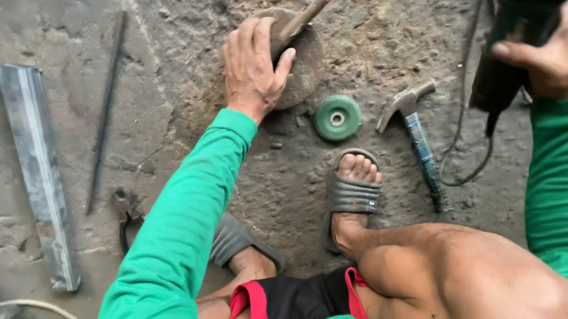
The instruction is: Shaping a metal rod by hammering it against a base and using an angle grinder
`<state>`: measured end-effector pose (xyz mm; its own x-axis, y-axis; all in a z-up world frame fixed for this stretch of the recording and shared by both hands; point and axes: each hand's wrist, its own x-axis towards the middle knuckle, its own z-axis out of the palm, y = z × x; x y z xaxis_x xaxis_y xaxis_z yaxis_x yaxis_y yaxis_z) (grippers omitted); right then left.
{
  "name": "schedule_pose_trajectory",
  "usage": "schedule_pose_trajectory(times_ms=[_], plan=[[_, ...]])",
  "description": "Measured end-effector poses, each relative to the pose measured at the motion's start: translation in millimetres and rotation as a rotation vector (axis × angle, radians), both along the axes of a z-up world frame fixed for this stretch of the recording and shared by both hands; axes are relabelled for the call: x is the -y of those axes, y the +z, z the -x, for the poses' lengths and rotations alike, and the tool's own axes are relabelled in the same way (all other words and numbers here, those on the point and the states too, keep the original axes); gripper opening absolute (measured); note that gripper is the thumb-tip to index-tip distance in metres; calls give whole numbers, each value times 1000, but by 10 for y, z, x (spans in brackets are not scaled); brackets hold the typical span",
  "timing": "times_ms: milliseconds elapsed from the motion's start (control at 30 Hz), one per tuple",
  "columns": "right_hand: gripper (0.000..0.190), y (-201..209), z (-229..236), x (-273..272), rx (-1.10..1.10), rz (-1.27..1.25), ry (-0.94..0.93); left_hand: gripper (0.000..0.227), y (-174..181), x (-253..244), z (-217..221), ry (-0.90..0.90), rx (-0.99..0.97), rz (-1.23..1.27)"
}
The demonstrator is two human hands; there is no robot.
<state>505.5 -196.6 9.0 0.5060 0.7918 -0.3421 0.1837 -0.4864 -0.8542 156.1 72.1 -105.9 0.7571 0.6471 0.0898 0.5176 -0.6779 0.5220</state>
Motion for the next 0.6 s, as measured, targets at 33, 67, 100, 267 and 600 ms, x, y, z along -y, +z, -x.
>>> schedule_pose_trajectory(times_ms=[33,67,100,267,600], plan=[[57,207,11,112,-200,1,-69,54,22,37,-64,52,32,-16],[57,228,101,187,-176,0,-79,54,72,147,-44,41,56,-15],[58,332,128,308,-269,-2,-197,53,99,247,-174,-1,143,-41],[62,466,588,289,-150,-170,-525,61,407,1202,-979,-253,600,232],[72,388,1194,-146,-338,-443,-623,82,1155,1666,-1083,-290,194,1474]])
